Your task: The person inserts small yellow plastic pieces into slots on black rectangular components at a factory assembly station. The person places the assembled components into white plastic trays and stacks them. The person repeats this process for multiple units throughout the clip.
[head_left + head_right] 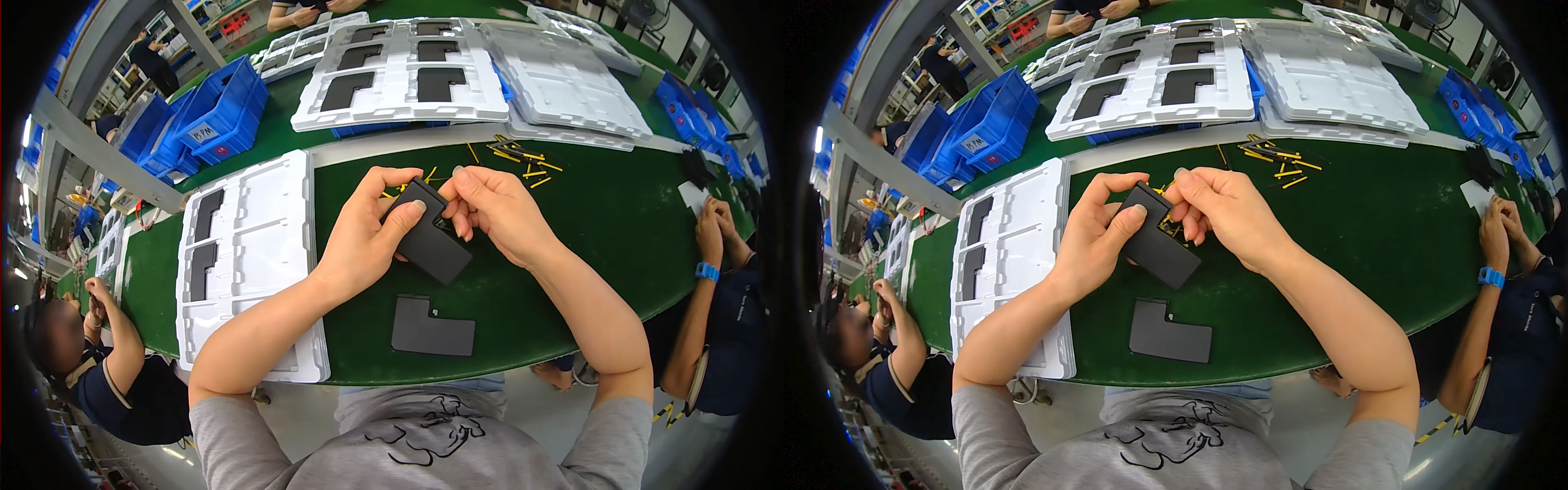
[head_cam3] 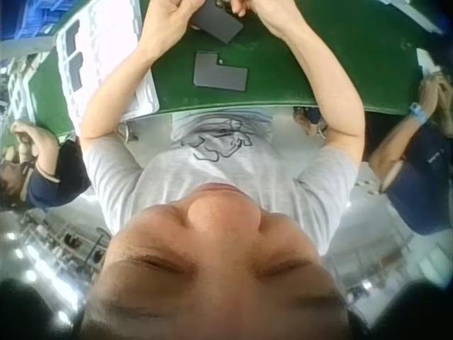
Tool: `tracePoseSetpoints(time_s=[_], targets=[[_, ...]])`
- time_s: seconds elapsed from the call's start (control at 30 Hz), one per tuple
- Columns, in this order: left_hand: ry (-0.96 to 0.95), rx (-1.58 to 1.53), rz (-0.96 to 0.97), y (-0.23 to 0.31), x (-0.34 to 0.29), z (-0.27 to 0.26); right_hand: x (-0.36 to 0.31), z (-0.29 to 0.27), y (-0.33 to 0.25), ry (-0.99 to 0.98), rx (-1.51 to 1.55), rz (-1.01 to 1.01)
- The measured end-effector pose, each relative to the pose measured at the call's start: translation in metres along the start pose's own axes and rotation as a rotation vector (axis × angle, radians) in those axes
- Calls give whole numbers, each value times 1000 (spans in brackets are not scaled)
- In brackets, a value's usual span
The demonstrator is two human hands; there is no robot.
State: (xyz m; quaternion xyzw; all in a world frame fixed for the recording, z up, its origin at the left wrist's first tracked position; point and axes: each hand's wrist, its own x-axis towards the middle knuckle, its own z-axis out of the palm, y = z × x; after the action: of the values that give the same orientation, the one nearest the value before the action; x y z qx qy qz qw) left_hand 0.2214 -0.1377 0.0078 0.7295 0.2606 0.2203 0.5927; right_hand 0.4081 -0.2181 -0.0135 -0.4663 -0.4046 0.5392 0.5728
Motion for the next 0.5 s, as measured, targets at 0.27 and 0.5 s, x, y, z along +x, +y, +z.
tracePoseSetpoints(time_s=[0.27,0.5], targets=[[-18,-158,-50,-9,7,-7,-3,4,-14,-54,-213,-86],[-225,-425,-128,-12,8,-14,-7,1,-8,-5,-371,-338]])
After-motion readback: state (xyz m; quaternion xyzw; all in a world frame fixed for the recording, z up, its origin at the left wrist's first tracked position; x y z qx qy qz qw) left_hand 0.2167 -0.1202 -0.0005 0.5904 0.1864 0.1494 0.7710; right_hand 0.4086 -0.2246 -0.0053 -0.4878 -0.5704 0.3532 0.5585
